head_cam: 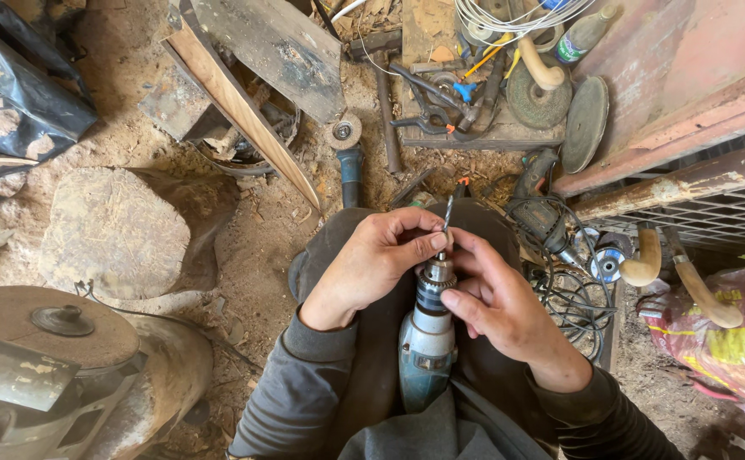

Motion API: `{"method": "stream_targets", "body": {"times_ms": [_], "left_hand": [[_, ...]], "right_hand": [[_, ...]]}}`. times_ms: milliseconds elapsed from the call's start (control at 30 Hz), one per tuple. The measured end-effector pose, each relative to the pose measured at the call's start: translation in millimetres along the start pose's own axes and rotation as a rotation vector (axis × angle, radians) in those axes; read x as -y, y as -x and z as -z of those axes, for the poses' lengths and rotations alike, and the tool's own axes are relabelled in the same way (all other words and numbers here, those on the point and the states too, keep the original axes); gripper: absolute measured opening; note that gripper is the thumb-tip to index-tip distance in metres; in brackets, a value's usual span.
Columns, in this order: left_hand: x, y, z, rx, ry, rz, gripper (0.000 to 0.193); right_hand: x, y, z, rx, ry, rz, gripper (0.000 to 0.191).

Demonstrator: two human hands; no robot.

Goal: The person uses a corded drill to carve a curved pattern into a piece of wood. They change the drill bit mid-task and continue drilling along a marked line on the wood.

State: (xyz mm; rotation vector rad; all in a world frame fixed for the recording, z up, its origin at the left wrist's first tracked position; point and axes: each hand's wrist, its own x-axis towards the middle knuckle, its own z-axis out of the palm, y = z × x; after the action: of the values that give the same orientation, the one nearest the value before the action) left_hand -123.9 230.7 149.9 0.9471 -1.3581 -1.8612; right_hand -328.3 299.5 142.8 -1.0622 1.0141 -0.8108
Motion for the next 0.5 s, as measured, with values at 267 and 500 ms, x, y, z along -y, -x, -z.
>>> {"method": "stream_targets", "body": {"times_ms": [267, 500], "left_hand": [[-1.4, 2.0, 1.7, 0.018, -0.006, -0.001, 0.016], [-5.2, 3.4, 0.6, 0.006, -0.014, 0.022, 0.016]], "right_hand": [[-6.1, -4.5, 1.2, 0.058, -0.089, -0.016, 0.082], [-3.6, -2.5, -2.6, 0.006, 0.034, -0.003, 0.085]]}}
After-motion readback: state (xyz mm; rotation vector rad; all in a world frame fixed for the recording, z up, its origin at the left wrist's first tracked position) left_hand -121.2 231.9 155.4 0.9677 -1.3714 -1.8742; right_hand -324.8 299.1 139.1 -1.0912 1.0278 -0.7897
